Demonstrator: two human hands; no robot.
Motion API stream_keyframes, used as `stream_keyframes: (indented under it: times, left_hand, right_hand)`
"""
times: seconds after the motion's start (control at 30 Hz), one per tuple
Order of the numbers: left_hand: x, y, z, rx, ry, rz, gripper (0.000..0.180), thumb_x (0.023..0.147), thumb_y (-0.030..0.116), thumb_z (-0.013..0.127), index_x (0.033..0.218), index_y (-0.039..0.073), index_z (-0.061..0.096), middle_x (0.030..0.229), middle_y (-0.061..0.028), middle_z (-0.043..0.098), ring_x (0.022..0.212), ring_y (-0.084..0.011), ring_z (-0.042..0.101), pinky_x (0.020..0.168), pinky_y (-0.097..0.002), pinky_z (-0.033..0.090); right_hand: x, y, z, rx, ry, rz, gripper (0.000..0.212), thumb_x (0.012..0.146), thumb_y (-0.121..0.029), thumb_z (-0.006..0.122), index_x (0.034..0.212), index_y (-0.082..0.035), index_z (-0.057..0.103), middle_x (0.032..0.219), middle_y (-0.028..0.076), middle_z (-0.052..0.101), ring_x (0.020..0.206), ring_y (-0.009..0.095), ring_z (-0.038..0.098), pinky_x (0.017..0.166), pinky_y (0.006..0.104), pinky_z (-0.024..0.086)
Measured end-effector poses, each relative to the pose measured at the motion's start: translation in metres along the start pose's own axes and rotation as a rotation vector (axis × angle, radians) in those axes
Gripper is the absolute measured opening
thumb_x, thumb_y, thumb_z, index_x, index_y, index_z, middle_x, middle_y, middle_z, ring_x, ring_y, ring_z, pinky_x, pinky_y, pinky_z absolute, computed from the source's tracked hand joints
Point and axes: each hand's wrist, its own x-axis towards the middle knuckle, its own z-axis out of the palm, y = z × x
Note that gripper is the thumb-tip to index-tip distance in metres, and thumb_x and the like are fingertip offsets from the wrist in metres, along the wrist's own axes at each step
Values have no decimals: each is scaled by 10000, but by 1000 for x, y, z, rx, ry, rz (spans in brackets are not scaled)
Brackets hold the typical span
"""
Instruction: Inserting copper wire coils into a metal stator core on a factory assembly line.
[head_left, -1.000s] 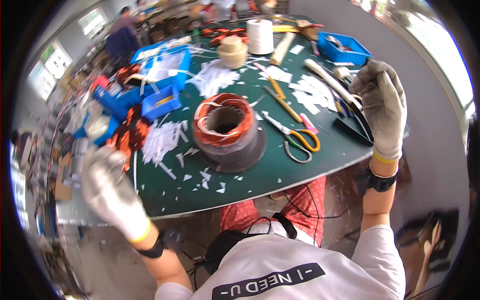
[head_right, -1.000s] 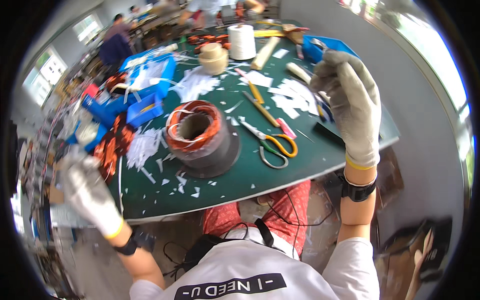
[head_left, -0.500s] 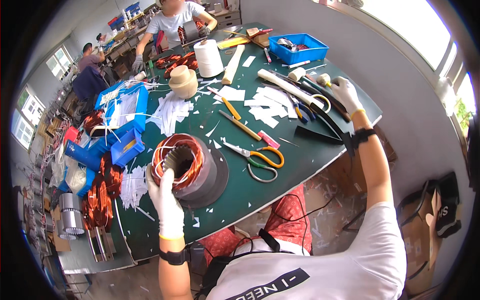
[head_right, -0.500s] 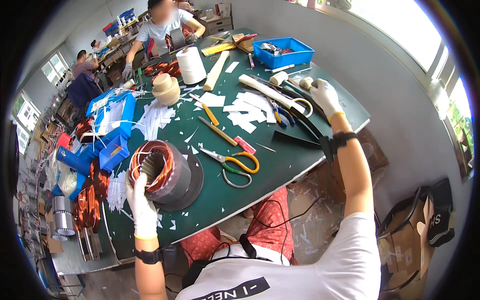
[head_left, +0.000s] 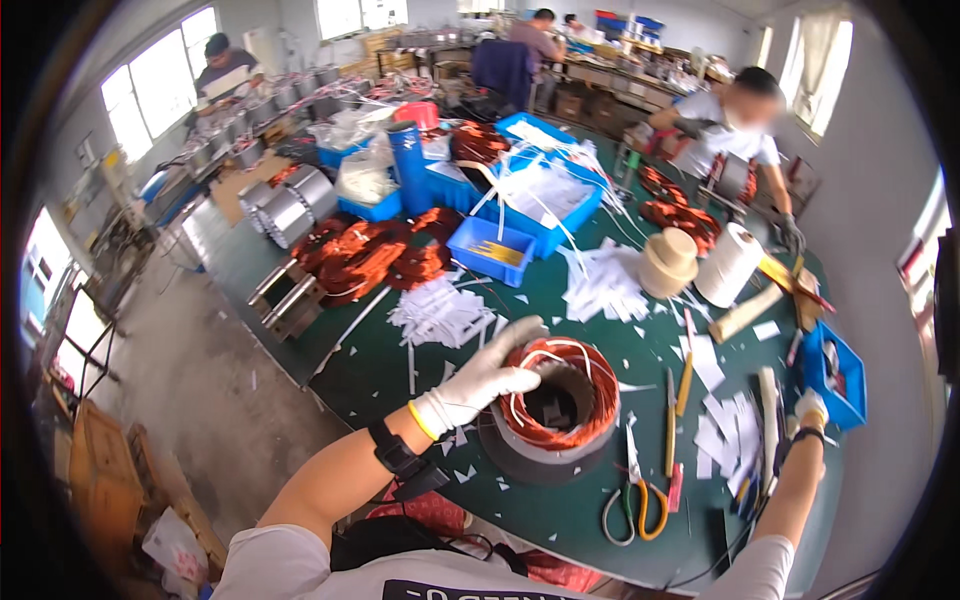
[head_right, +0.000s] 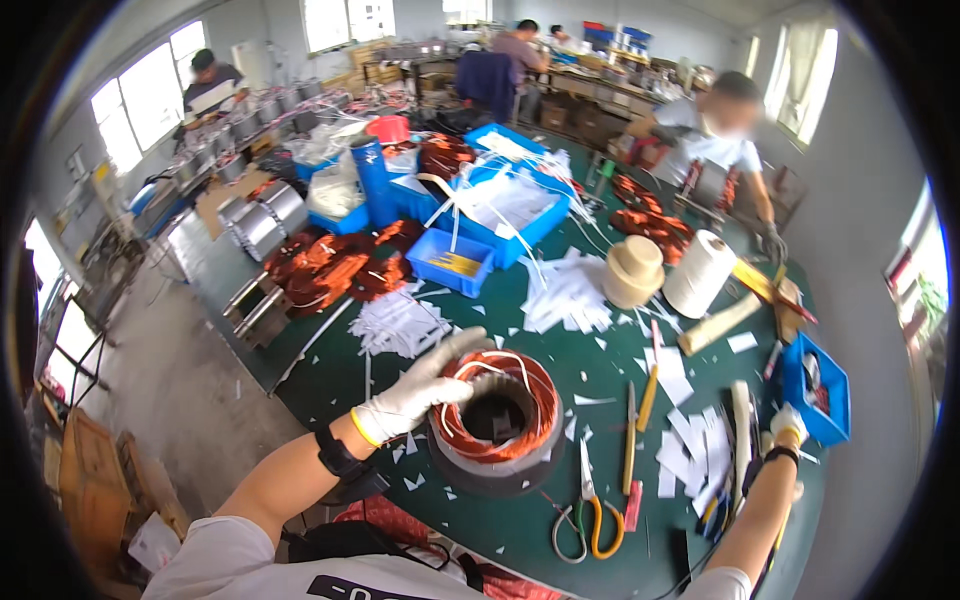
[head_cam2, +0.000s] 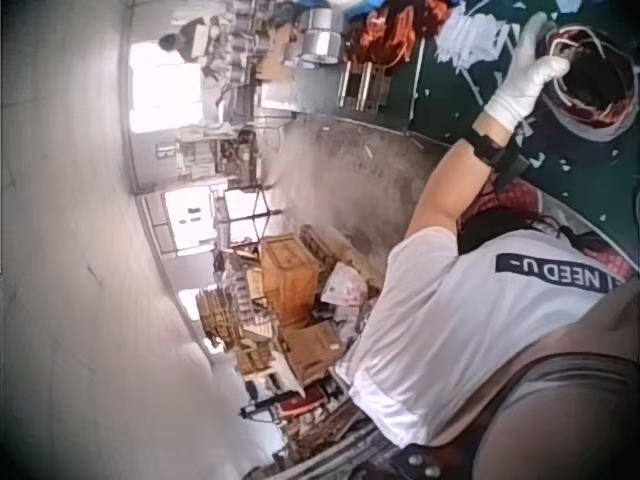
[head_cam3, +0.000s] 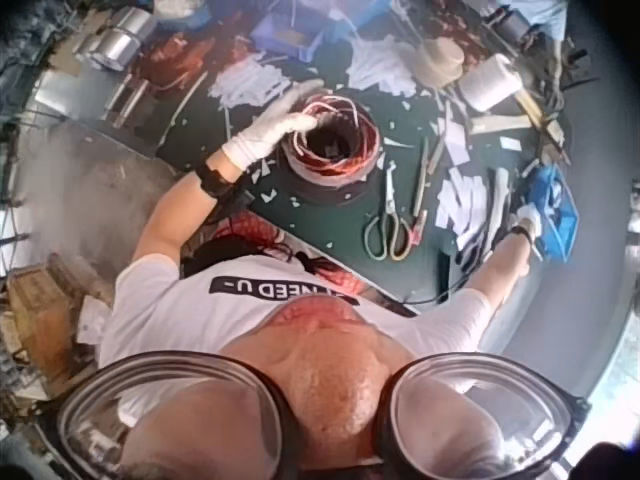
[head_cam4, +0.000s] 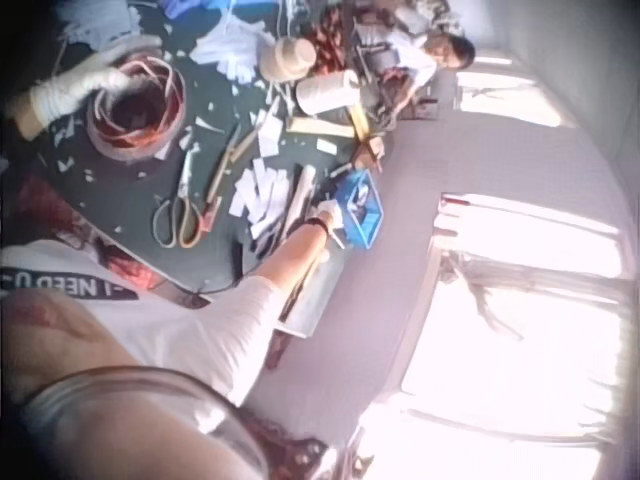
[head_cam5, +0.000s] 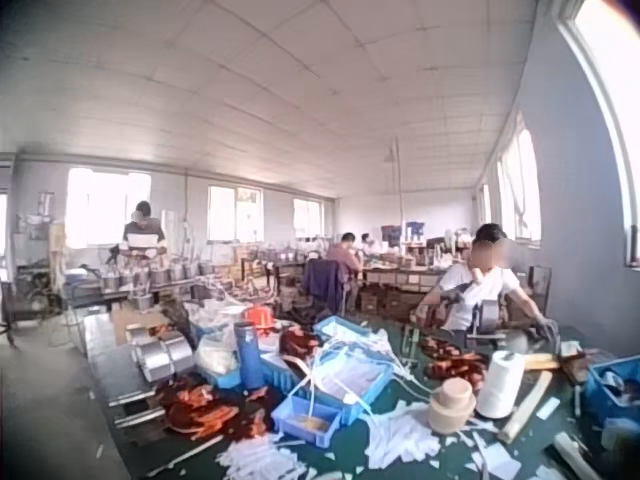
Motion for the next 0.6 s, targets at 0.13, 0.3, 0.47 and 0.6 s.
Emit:
stream_keyframes:
  times: [0.13,0.3,0.47,0.6]
  left_hand:
    - [6,14,6,44,-67,-42,863,817,122,670,1553,52,224,1531,-152,370,1391,-218,405,1115,-324,374]
    - [22,7,3,-31,-94,-49,899,781,112,672,1552,36,215,1544,-167,352,1393,-219,402,1126,-327,371]
    - [37,8,3,-69,-150,-77,896,749,78,615,1548,26,211,1541,-168,352,1388,-245,418,1138,-356,370]
    - [36,10,-5,-26,-138,-61,867,730,37,564,1534,16,239,1527,-162,376,1368,-254,448,1150,-359,365]
  right_hand:
    - [-14,-16,-32,-98,-49,21,410,854,-50,620,1261,-99,625,1317,185,610,1236,352,578,1010,448,499]
    - [9,-12,-19,-184,92,-37,216,886,-171,682,1095,-122,707,1183,138,692,1089,303,679,854,386,569]
    - [2,22,-24,-46,729,-285,184,930,-168,617,1086,-79,655,960,125,719,768,278,675,734,359,551]
    - [-114,6,-143,1398,600,-303,233,1004,-198,554,1121,-2,601,1021,97,665,793,151,617,723,295,500]
